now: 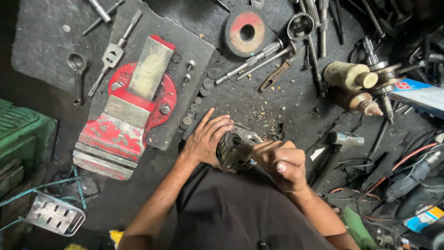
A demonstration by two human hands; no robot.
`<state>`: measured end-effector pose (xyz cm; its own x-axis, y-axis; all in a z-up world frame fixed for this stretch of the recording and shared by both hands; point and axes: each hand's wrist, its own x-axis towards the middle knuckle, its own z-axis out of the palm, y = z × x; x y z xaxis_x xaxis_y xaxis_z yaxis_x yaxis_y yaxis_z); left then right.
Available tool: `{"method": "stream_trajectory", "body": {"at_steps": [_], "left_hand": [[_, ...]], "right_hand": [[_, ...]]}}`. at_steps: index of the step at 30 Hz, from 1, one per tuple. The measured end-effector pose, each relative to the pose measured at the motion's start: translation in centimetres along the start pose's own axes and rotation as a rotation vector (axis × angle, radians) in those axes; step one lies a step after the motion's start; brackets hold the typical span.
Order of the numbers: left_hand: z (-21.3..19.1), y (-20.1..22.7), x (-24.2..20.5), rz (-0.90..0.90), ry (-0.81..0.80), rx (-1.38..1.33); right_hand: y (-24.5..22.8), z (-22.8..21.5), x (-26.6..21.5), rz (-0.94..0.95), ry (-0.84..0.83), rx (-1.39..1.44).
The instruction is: The person holds a metallic engine component on a workbench, uses a hammer and a green-handled punch to tap and adjust internal parts, then uses fingers to remove debris and inspect the interior. The person repeatedly repositions the component and continues tapping and cleaning.
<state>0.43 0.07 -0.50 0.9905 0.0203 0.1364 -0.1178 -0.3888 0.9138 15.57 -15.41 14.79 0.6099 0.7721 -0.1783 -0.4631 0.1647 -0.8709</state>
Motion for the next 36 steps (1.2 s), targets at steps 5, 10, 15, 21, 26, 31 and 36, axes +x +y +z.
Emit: {"method": "stream_trajectory", "body": {"at_steps": [5, 10, 15, 21, 26, 31, 36], "left_hand": [[0.1, 0.4, 0.3, -0.015, 0.003, 0.019], [0.2, 0.9, 0.3, 0.027, 0.025, 0.038], [0.5, 0.5, 0.3, 0.071, 0.052, 0.048], [0.8, 0.2, -0.6, 0.012, 0.007, 0.075], [0.8, 0.5, -0.4, -0.003, 0.015, 0.061], [0.3, 0.6, 0.0, -0.012, 0.024, 0.045], [0.4, 0.5, 0.0, 0.051, 0.056, 0.034]], "right_hand": [[0.7, -2.9, 1.1, -0.041, -0.068, 0.272], [1.8, -5.9, 2.4, 0.095, -0.002, 0.471], [1.3, -5.2, 3.3, 0.251, 0.02, 0.308], [0.6, -1.7, 2.7, 0.219, -0.196, -0.246], [0.9, -0.5, 1.2, -0.026, 0.183, 0.205], [2.5, -3.3, 1.2, -0.009, 0.072, 0.333], [2.2, -6.6, 3.8, 0.198, 0.355, 0.772]]}}
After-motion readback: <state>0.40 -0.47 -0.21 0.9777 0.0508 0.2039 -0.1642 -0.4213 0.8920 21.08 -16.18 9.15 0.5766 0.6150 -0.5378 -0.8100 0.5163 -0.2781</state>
